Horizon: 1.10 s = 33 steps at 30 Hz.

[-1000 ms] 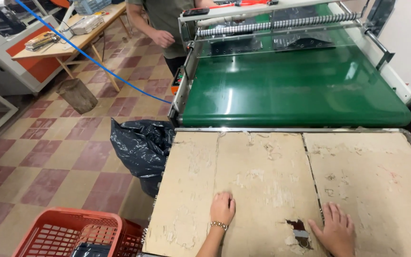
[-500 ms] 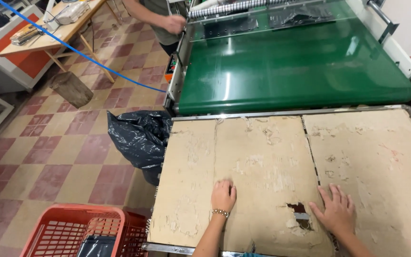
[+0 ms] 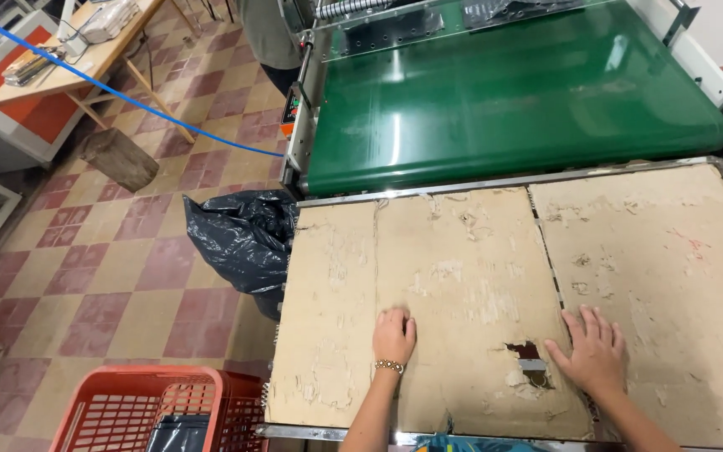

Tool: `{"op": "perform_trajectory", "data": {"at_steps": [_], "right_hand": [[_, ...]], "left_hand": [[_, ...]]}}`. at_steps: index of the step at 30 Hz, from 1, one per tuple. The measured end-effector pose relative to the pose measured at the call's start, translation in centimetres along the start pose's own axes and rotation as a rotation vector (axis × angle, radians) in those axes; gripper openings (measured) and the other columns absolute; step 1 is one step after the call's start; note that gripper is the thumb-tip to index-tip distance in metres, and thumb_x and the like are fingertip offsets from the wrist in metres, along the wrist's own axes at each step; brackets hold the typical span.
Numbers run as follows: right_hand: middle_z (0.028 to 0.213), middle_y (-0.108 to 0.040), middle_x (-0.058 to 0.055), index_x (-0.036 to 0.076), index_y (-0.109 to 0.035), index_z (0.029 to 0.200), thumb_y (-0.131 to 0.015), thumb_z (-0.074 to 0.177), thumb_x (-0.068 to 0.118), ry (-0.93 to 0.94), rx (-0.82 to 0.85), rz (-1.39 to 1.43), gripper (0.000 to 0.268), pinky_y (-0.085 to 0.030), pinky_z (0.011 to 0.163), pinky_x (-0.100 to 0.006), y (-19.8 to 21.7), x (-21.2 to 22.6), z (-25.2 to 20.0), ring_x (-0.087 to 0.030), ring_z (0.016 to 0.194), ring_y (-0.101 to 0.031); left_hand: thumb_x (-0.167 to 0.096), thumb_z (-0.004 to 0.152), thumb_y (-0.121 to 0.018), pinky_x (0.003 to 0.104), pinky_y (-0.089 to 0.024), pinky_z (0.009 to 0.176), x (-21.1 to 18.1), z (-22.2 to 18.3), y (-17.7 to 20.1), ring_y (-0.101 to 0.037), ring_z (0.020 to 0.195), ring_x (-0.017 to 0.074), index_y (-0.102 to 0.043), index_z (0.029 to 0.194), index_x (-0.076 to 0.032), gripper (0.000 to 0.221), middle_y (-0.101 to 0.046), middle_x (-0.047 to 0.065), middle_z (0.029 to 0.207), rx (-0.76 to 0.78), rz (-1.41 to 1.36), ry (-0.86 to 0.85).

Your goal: Folding plastic bags coming off a conveyor belt and stacking them into a plastic crate.

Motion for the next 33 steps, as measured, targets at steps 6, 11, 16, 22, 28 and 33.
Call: {"op": "perform_trajectory", "data": {"at_steps": [6, 11, 16, 22, 28, 33], "right_hand": [[0.160, -0.041, -0.003, 0.033, -0.046, 0.147, -0.033, 0.082, 0.078, -0.006, -0.071, 0.033, 0.080, -0.026, 0.122, -0.051, -0.1, 0.0, -0.2, -0.025, 0.153, -0.032], [0.161, -0.038, -0.005, 0.030, -0.043, 0.148, -0.033, 0.083, 0.077, -0.007, -0.011, 0.053, 0.080, -0.023, 0.123, -0.051, 0.2, 0.1, -0.2, -0.025, 0.154, -0.029], [0.160, -0.041, -0.006, 0.027, -0.044, 0.148, -0.031, 0.085, 0.076, 0.018, -0.081, -0.005, 0.081, -0.029, 0.121, -0.050, 1.1, 0.3, -0.3, -0.025, 0.152, -0.034], [0.163, -0.033, -0.007, 0.017, -0.035, 0.153, -0.030, 0.086, 0.075, 0.010, -0.035, 0.085, 0.090, -0.021, 0.122, -0.052, 0.7, 0.4, -0.1, -0.025, 0.154, -0.025], [0.155, -0.041, -0.013, 0.016, -0.043, 0.151, -0.042, 0.086, 0.075, 0.037, -0.173, 0.191, 0.088, -0.023, 0.123, -0.057, 0.7, 0.3, -0.8, -0.033, 0.151, -0.034], [0.155, -0.039, -0.015, 0.014, -0.040, 0.152, -0.042, 0.088, 0.075, 0.045, -0.117, 0.213, 0.089, -0.019, 0.123, -0.059, 0.5, 0.3, -0.6, -0.035, 0.151, -0.030]], "left_hand": [[-0.019, 0.090, -0.056, 0.044, -0.044, 0.073, 0.0, 0.0, 0.1, -0.050, 0.081, 0.0316, -0.057, 0.087, -0.010, 0.010, -0.062, 0.008, 0.086, -0.009, -0.002, -0.012], [-0.021, 0.092, -0.055, 0.044, -0.044, 0.073, 0.3, 0.0, -0.3, -0.051, 0.082, 0.0313, -0.058, 0.088, -0.010, 0.011, -0.063, 0.009, 0.087, 0.046, -0.010, 0.030], [-0.021, 0.091, -0.056, 0.045, -0.045, 0.072, 0.0, 0.0, -0.1, -0.051, 0.082, 0.0315, -0.057, 0.089, -0.011, 0.011, -0.062, 0.008, 0.089, 0.004, 0.006, -0.010], [-0.022, 0.092, -0.056, 0.043, -0.044, 0.073, -0.3, 0.1, 0.0, -0.051, 0.081, 0.0310, -0.059, 0.090, -0.009, 0.013, -0.064, 0.009, 0.089, -0.009, 0.002, -0.039], [-0.030, 0.089, -0.065, 0.037, -0.050, 0.078, 1.3, -0.2, -1.0, -0.060, 0.081, 0.0249, -0.058, 0.087, -0.019, 0.012, -0.059, 0.003, 0.079, 0.022, 0.054, 0.026], [-0.027, 0.089, -0.065, 0.038, -0.050, 0.078, 0.9, -0.1, -0.7, -0.060, 0.082, 0.0259, -0.059, 0.087, -0.018, 0.011, -0.060, 0.005, 0.079, 0.032, 0.041, 0.041]]}}
Point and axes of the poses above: each hand's wrist, its own z-axis towards the middle knuckle, its own y-axis out of the back of the hand, x = y × z, the point moved 8 cm from there along z, towards the middle knuckle
